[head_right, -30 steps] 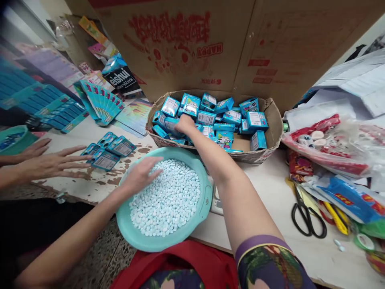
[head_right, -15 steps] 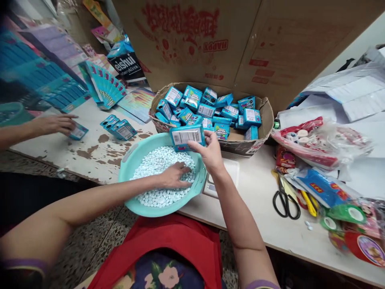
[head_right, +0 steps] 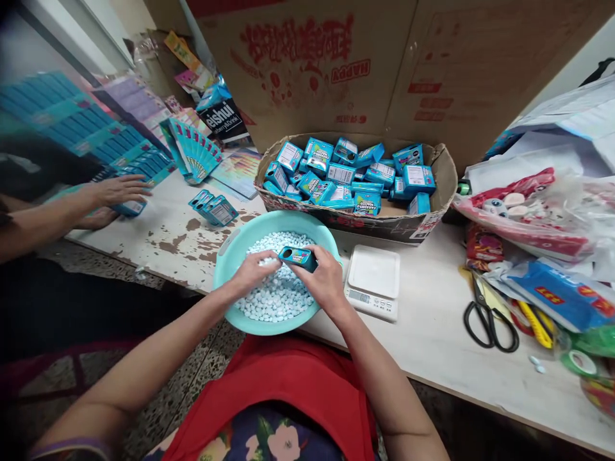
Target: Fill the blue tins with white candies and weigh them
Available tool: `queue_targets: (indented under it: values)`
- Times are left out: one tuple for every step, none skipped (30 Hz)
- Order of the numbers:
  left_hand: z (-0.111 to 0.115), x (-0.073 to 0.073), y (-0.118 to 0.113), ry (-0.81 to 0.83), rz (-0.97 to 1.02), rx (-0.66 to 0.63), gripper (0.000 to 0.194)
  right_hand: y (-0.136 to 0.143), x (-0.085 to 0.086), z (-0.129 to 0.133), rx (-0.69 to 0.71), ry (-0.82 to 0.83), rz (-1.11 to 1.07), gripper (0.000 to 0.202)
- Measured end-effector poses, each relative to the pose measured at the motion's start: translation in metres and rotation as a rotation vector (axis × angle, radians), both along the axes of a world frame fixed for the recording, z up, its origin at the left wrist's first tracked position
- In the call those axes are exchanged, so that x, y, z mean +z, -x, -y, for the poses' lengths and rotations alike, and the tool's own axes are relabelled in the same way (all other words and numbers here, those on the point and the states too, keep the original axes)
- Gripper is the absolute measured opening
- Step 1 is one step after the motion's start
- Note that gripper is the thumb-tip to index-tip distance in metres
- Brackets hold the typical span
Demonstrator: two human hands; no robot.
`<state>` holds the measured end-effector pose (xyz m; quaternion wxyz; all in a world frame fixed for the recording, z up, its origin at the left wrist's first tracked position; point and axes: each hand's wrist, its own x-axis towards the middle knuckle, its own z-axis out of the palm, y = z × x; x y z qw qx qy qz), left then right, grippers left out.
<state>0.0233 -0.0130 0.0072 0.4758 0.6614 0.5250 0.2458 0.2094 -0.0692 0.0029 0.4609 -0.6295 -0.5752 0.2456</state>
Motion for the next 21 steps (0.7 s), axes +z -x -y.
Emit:
queue_targets:
  values:
    - [-0.001, 0.006, -0.002, 0.076, 0.171, 0.099, 0.019, 0.002, 0.000, 0.000, 0.010, -0.013, 0.013, 0.034]
    - [-0.002, 0.012, -0.005, 0.129, 0.335, 0.173, 0.021, 0.004, 0.000, 0.000, 0.018, -0.025, 0.025, 0.032]
    - [-0.004, 0.019, -0.009, 0.163, 0.486, 0.224, 0.023, 0.006, 0.000, 0.000, 0.030, -0.037, 0.037, 0.031]
    - [-0.005, 0.024, -0.013, 0.178, 0.617, 0.258, 0.023, 0.008, 0.000, 0.000, 0.050, -0.048, 0.050, 0.031]
    - [-0.007, 0.028, -0.018, 0.184, 0.725, 0.290, 0.024, 0.010, 0.000, 0.000, 0.075, -0.058, 0.061, 0.030]
    - [-0.008, 0.032, -0.022, 0.187, 0.811, 0.326, 0.024, 0.012, 0.000, -0.001, 0.097, -0.069, 0.070, 0.029]
    - [-0.010, 0.033, -0.026, 0.189, 0.878, 0.363, 0.024, 0.014, -0.001, -0.001, 0.113, -0.079, 0.077, 0.028]
    - [-0.012, 0.034, -0.030, 0.188, 0.925, 0.403, 0.025, 0.016, -0.001, -0.001, 0.123, -0.086, 0.083, 0.027]
    - [-0.013, 0.034, -0.033, 0.186, 0.954, 0.441, 0.026, 0.018, -0.001, -0.001, 0.125, -0.089, 0.089, 0.026]
    - [-0.014, 0.033, -0.036, 0.182, 0.969, 0.472, 0.027, 0.020, 0.000, -0.002, 0.122, -0.089, 0.097, 0.026]
    - [-0.015, 0.032, -0.037, 0.179, 0.972, 0.489, 0.028, 0.021, 0.000, -0.002, 0.120, -0.087, 0.106, 0.026]
    - [-0.016, 0.030, -0.038, 0.173, 0.969, 0.494, 0.028, 0.021, 0.000, -0.002, 0.122, -0.083, 0.116, 0.027]
    - [-0.016, 0.029, -0.039, 0.166, 0.960, 0.492, 0.028, 0.022, 0.000, -0.002, 0.130, -0.080, 0.125, 0.027]
    - [-0.017, 0.029, -0.039, 0.158, 0.949, 0.487, 0.028, 0.022, 0.001, -0.001, 0.142, -0.078, 0.133, 0.028]
    - [-0.016, 0.028, -0.040, 0.153, 0.937, 0.481, 0.028, 0.022, 0.001, 0.000, 0.159, -0.079, 0.138, 0.028]
    - [-0.016, 0.028, -0.040, 0.152, 0.926, 0.477, 0.029, 0.022, 0.002, 0.001, 0.177, -0.082, 0.140, 0.029]
    - [-0.015, 0.028, -0.040, 0.154, 0.913, 0.474, 0.030, 0.021, 0.002, 0.002, 0.192, -0.085, 0.139, 0.030]
    - [-0.013, 0.027, -0.040, 0.158, 0.901, 0.467, 0.031, 0.021, 0.003, 0.004, 0.198, -0.087, 0.133, 0.030]
    - [-0.012, 0.027, -0.040, 0.160, 0.892, 0.456, 0.032, 0.020, 0.003, 0.005, 0.187, -0.087, 0.121, 0.030]
    - [-0.011, 0.027, -0.040, 0.161, 0.886, 0.444, 0.033, 0.020, 0.004, 0.006, 0.171, -0.084, 0.110, 0.029]
    - [-0.010, 0.026, -0.041, 0.157, 0.884, 0.435, 0.033, 0.020, 0.004, 0.007, 0.157, -0.080, 0.105, 0.028]
